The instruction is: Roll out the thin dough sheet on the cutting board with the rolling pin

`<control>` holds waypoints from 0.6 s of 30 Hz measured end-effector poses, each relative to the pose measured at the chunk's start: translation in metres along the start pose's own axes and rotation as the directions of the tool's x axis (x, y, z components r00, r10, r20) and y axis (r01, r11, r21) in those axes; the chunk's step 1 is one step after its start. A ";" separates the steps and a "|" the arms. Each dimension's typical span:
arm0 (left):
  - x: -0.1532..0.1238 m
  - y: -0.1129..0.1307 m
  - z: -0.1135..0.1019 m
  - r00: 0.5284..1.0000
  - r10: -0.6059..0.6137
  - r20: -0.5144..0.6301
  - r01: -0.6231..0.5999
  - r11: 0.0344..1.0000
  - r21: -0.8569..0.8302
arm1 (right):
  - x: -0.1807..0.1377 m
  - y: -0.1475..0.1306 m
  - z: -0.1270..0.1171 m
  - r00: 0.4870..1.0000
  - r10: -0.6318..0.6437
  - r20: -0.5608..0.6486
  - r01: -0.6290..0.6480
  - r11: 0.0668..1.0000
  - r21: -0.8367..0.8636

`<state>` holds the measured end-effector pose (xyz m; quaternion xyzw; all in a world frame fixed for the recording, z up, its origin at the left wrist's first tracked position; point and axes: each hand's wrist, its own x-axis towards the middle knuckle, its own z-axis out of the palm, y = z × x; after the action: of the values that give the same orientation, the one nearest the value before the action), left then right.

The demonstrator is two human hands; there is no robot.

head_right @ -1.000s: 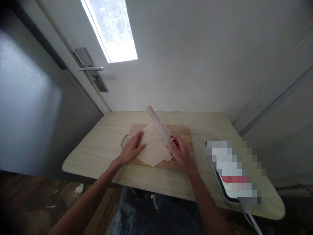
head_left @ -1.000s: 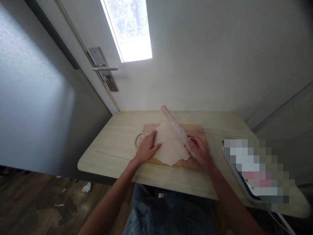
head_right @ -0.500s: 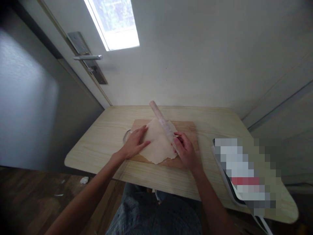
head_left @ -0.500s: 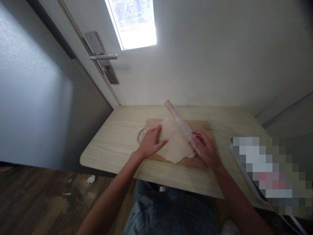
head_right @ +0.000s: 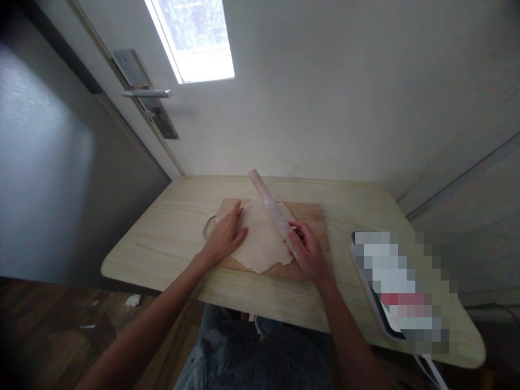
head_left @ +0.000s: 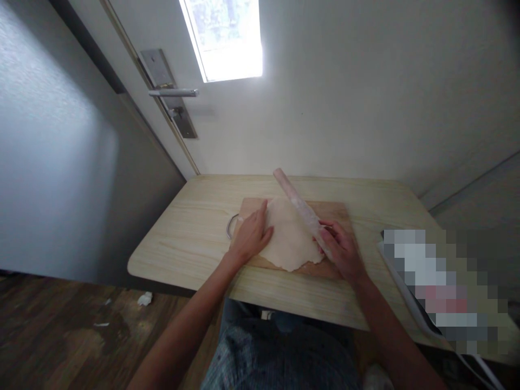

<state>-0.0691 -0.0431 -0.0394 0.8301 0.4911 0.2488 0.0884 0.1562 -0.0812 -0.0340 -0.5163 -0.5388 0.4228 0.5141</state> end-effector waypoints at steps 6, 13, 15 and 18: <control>0.001 0.002 -0.001 1.000 0.010 0.011 -0.009 0.999 -0.032 | 0.001 -0.003 0.000 1.000 0.006 0.003 -0.006 1.000 -0.006; 0.012 0.003 -0.005 0.999 -0.025 0.040 0.024 0.999 0.022 | 0.000 -0.002 0.000 1.000 0.025 0.002 -0.025 1.000 -0.005; 0.016 -0.001 -0.006 0.998 -0.022 0.053 0.021 0.999 0.024 | 0.000 -0.001 0.000 1.000 0.030 0.006 -0.030 1.000 0.000; 0.015 -0.008 -0.006 0.999 -0.002 0.050 0.003 1.000 -0.025 | 0.000 0.001 0.000 0.999 0.028 0.024 -0.028 1.000 0.002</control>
<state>-0.0727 -0.0264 -0.0322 0.8343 0.4865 0.2340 0.1115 0.1566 -0.0807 -0.0344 -0.5184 -0.5370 0.4367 0.5022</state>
